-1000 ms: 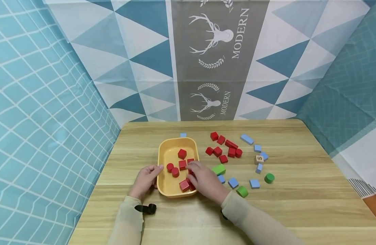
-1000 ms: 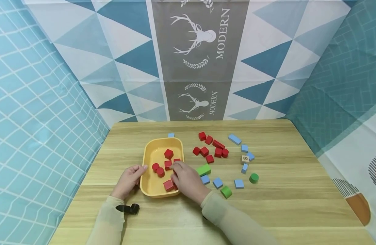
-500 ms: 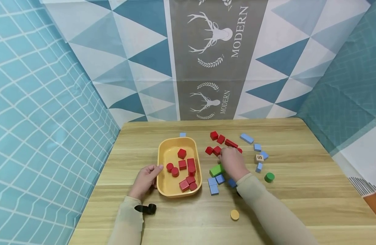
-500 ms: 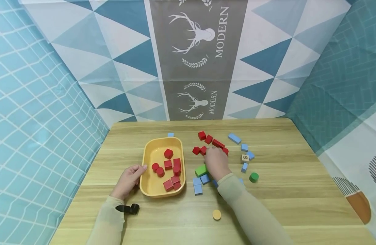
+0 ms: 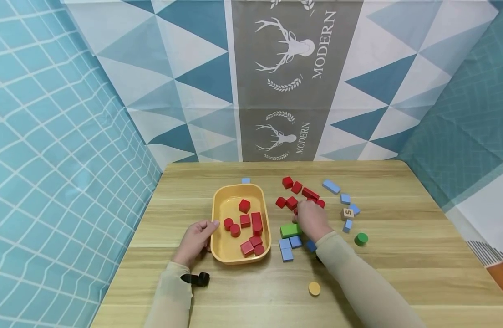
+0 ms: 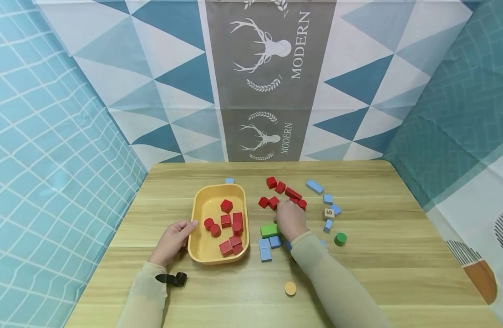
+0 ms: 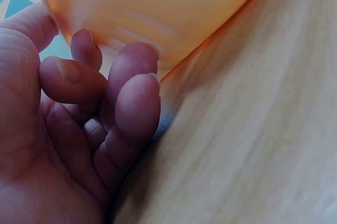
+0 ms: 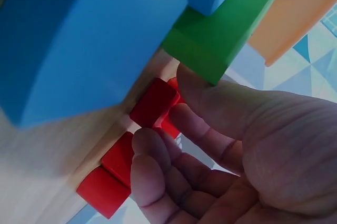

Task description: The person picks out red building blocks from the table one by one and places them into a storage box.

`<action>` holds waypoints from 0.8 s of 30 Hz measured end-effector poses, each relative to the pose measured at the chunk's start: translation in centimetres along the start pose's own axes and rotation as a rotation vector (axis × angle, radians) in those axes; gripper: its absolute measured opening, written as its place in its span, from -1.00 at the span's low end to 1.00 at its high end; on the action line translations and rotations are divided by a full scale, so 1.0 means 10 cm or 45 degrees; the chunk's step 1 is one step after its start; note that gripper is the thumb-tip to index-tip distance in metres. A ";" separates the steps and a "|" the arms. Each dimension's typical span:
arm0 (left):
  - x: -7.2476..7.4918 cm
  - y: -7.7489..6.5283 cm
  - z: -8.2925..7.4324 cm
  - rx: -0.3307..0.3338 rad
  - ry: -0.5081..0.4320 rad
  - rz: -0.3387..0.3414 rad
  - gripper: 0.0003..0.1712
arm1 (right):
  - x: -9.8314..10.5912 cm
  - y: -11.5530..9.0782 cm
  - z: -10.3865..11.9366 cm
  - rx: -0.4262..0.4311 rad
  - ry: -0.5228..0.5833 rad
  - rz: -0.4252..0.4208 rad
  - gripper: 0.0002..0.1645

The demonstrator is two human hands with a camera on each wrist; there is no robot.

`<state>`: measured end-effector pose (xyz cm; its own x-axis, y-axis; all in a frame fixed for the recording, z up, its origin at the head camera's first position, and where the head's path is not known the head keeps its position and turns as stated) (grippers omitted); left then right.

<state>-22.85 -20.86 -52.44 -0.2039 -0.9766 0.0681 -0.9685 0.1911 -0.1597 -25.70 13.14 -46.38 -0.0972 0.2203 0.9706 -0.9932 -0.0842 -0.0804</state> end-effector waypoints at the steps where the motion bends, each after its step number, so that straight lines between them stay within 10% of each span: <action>1: 0.00 0.00 0.00 0.000 0.002 0.001 -0.32 | -0.01 0.00 -0.01 0.009 0.000 -0.006 -0.71; 15: 0.00 -0.01 0.00 0.009 0.010 -0.005 -0.32 | 0.17 -0.15 0.17 0.116 0.077 -0.202 -0.80; 24: 0.01 0.00 0.01 -0.001 0.005 -0.012 -0.37 | 0.04 -0.68 1.24 0.928 0.235 -0.304 -0.75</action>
<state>-22.84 -20.94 -52.53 -0.1952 -0.9780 0.0732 -0.9705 0.1818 -0.1585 -18.23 1.76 -42.66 0.0408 0.4648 0.8845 -0.7023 -0.6163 0.3562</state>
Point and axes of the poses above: each hand's wrist, its own y-axis towards the middle knuckle, its own x-axis out of the back of the hand, z = x × y, the point moved 5 cm from there along y, towards the middle knuckle, and after that the axes turned 2 degrees about z, right-handed, at the moved point
